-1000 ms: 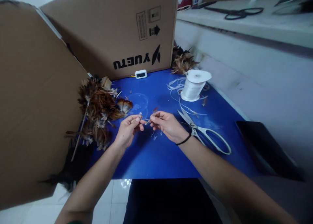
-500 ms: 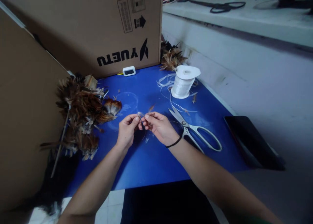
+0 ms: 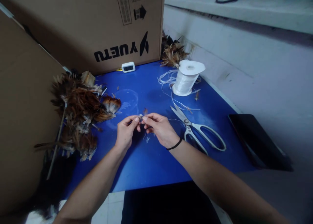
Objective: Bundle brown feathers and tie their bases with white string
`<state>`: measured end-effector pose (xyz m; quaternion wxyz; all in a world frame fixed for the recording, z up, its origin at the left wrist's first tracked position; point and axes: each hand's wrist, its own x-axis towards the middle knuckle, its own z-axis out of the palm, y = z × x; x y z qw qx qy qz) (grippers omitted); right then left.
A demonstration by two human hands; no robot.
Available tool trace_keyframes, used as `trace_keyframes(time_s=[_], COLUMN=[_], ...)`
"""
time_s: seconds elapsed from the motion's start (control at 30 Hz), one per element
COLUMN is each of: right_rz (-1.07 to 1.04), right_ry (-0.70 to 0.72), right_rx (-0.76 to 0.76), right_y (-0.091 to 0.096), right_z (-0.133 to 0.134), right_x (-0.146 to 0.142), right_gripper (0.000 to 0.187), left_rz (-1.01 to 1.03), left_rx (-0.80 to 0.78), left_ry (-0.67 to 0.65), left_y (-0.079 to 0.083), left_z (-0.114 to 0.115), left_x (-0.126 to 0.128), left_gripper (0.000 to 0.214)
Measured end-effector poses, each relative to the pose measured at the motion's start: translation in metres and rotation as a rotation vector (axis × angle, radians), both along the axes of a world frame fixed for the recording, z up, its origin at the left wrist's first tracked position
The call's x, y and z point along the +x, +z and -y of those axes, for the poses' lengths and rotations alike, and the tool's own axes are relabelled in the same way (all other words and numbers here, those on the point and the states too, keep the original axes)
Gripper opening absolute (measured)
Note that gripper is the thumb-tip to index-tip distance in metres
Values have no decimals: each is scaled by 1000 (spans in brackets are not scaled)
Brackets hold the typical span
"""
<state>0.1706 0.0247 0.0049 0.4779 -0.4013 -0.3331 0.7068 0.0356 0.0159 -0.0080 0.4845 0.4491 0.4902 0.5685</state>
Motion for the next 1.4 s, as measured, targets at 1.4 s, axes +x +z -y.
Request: trace_keyframes(time_s=[1.4], right_rz=[-7], right_ry=[170], right_rx=[-144], right_y=[2], right_z=[-3], right_x=[13], right_gripper=[24], left_rz=[-920], left_rx=[612], left_ry=[-23], left_y=[0], left_z=[6], left_x=[-17], left_gripper=[18])
